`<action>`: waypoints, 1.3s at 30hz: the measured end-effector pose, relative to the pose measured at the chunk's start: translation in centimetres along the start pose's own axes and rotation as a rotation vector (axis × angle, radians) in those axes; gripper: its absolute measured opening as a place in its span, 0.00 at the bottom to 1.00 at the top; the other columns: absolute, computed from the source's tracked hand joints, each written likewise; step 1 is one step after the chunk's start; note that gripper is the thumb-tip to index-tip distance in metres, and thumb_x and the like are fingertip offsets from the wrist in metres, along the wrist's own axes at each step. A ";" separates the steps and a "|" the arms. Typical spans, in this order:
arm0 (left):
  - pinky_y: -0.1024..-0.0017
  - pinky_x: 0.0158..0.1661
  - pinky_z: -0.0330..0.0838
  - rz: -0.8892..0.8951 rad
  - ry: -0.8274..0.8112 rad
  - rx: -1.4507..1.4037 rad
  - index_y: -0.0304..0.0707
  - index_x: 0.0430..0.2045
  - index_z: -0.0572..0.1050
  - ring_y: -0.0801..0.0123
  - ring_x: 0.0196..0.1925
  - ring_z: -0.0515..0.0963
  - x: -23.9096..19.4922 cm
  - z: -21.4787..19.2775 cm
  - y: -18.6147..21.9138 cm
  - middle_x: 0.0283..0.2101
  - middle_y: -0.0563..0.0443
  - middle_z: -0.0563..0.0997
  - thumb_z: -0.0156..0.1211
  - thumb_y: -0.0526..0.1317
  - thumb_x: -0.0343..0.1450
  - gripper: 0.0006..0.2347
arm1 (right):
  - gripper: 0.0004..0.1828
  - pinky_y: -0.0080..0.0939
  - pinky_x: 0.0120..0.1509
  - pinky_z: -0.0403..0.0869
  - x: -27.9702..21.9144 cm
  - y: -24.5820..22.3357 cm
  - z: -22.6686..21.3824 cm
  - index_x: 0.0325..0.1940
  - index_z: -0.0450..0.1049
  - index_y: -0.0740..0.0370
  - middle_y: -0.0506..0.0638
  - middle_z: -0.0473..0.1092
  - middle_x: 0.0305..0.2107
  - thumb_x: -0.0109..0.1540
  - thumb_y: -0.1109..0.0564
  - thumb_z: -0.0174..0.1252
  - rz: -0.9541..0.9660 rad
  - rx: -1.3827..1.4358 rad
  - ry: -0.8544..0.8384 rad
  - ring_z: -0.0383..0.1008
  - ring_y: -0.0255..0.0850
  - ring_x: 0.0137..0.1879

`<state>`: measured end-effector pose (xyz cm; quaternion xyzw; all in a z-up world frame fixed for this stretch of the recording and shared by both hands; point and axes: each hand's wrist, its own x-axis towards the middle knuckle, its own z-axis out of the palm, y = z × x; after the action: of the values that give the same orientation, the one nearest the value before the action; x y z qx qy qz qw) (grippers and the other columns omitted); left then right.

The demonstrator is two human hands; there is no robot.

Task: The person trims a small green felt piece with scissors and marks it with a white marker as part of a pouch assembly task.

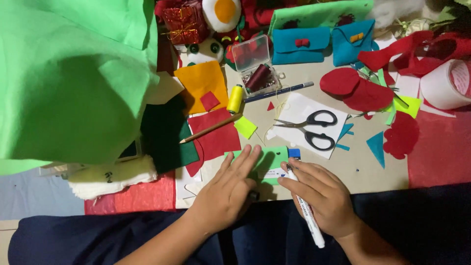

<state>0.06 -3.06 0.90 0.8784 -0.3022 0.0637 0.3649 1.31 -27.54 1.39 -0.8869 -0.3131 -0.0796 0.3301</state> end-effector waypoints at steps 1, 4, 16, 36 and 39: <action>0.42 0.71 0.56 -0.001 0.001 0.001 0.31 0.37 0.68 0.41 0.77 0.59 -0.2 0.1 0.0 0.73 0.30 0.60 0.58 0.34 0.70 0.07 | 0.14 0.50 0.62 0.76 -0.2 0.0 0.1 0.45 0.81 0.58 0.56 0.79 0.47 0.54 0.62 0.64 -0.002 0.001 0.000 0.78 0.51 0.61; 0.36 0.71 0.50 -0.018 -0.006 0.044 0.33 0.34 0.68 0.41 0.78 0.56 -0.6 0.3 0.1 0.74 0.32 0.59 0.55 0.36 0.72 0.05 | 0.16 0.49 0.61 0.77 -0.3 0.0 0.1 0.44 0.82 0.59 0.61 0.78 0.49 0.52 0.65 0.66 0.005 -0.006 0.038 0.79 0.52 0.60; 0.69 0.49 0.62 0.130 0.148 0.339 0.44 0.32 0.73 0.71 0.50 0.78 -0.2 -0.1 0.9 0.57 0.58 0.82 0.68 0.45 0.72 0.09 | 0.17 0.46 0.60 0.79 0.2 -0.3 0.0 0.41 0.82 0.60 0.58 0.80 0.45 0.49 0.67 0.66 0.108 0.039 0.056 0.80 0.50 0.59; 0.69 0.51 0.67 0.018 0.015 0.302 0.38 0.33 0.70 0.61 0.58 0.78 -0.5 2.2 1.2 0.65 0.44 0.77 0.60 0.40 0.75 0.07 | 0.11 0.67 0.69 0.72 -0.2 2.5 0.2 0.40 0.83 0.57 0.59 0.81 0.45 0.60 0.54 0.58 0.124 0.086 -0.133 0.78 0.54 0.62; 0.71 0.49 0.71 0.049 0.066 0.325 0.36 0.32 0.70 0.62 0.57 0.81 0.0 2.1 1.2 0.61 0.42 0.81 0.64 0.41 0.75 0.10 | 0.28 0.43 0.54 0.75 -1.9 3.7 -0.6 0.48 0.74 0.48 0.44 0.72 0.43 0.44 0.58 0.68 0.109 -0.054 -0.060 0.73 0.42 0.51</action>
<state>-0.86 -5.16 0.09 0.9157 -0.2970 0.1492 0.2259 2.07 -31.00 -0.78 -0.9133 -0.2717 -0.0432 0.3004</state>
